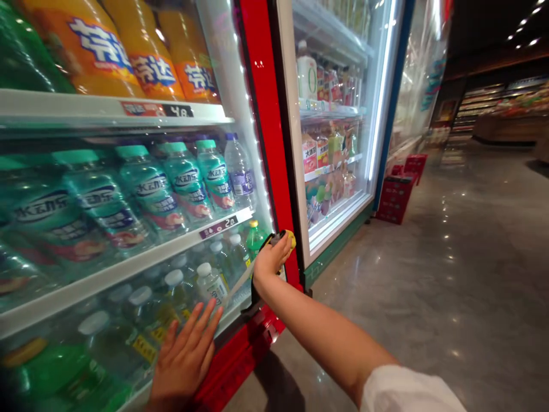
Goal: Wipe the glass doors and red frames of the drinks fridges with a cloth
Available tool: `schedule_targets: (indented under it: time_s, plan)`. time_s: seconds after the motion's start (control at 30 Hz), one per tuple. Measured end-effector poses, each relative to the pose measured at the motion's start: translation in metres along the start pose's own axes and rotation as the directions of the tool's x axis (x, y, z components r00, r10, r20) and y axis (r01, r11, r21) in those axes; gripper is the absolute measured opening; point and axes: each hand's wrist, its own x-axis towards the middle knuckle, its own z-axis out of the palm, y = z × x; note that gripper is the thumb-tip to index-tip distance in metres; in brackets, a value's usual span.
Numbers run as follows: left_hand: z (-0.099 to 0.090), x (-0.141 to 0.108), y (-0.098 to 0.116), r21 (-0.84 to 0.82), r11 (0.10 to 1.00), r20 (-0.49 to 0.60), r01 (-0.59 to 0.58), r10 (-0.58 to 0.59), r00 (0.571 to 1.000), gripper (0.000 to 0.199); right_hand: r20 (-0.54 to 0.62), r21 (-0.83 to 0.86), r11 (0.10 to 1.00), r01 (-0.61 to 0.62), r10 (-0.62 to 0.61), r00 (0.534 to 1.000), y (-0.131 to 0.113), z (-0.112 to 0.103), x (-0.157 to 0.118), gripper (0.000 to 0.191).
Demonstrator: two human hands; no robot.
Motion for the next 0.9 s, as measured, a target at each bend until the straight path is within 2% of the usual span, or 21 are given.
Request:
schedule_targets:
  time_s: [0.1, 0.2, 0.27, 0.37, 0.5, 0.57, 0.6, 0.67, 0.73, 0.8, 0.9]
  plan:
    - [0.006, -0.001, 0.005, -0.044, 0.998, -0.032, 0.05, -0.051, 0.998, 0.066, -0.047, -0.007, 0.997, 0.073, -0.073, 0.996, -0.009, -0.004, -0.014, 0.069]
    - [0.005, -0.002, 0.007, -0.081, 0.995, -0.025, 0.063, -0.066, 0.998, 0.067, 0.006, -0.01, 0.989, 0.145, -0.145, 0.989, 0.018, -0.027, -0.041, 0.063]
    - [0.001, -0.004, 0.005, -0.104, 0.993, -0.021, 0.059, -0.062, 0.998, 0.067, 0.053, -0.019, 0.989, 0.146, -0.145, 0.988, 0.038, -0.041, -0.049, 0.062]
    - [-0.011, -0.01, 0.0, -0.103, 0.993, -0.013, 0.06, -0.062, 0.998, 0.067, 0.063, -0.025, 0.994, 0.103, -0.101, 0.993, 0.045, -0.045, -0.034, 0.063]
    - [-0.027, -0.023, -0.011, -0.064, 0.997, 0.011, 0.051, -0.051, 0.999, 0.068, 0.088, -0.029, 0.989, 0.148, -0.145, 0.986, 0.018, -0.033, -0.007, 0.065]
    - [-0.033, -0.03, -0.017, -0.049, 0.998, 0.038, 0.03, -0.029, 0.999, 0.067, 0.154, -0.041, 0.962, 0.27, -0.261, 0.953, 0.015, -0.036, -0.012, 0.066]
    - [-0.035, -0.032, -0.019, -0.041, 0.999, 0.053, 0.023, -0.021, 0.998, 0.067, 0.205, -0.05, 0.934, 0.353, -0.337, 0.919, 0.02, -0.041, -0.02, 0.067]
    - [-0.038, -0.034, -0.021, -0.03, 0.999, 0.089, 0.016, -0.013, 0.996, 0.068, 0.31, -0.062, 0.859, 0.508, -0.467, 0.828, 0.037, -0.054, -0.036, 0.069]
    - [-0.04, -0.033, -0.021, -0.018, 1.0, 0.106, 0.021, -0.019, 0.994, 0.068, 0.368, -0.059, 0.826, 0.56, -0.504, 0.782, 0.053, -0.063, -0.045, 0.071]
    - [-0.042, -0.029, -0.019, -0.003, 0.999, 0.096, 0.032, -0.032, 0.995, 0.068, 0.359, -0.042, 0.848, 0.529, -0.481, 0.8, 0.057, -0.063, -0.043, 0.072]
    - [-0.046, -0.024, -0.016, 0.012, 0.999, 0.073, 0.04, -0.041, 0.996, 0.066, 0.212, -0.009, 0.922, 0.386, -0.376, 0.902, 0.036, -0.048, -0.025, 0.07]
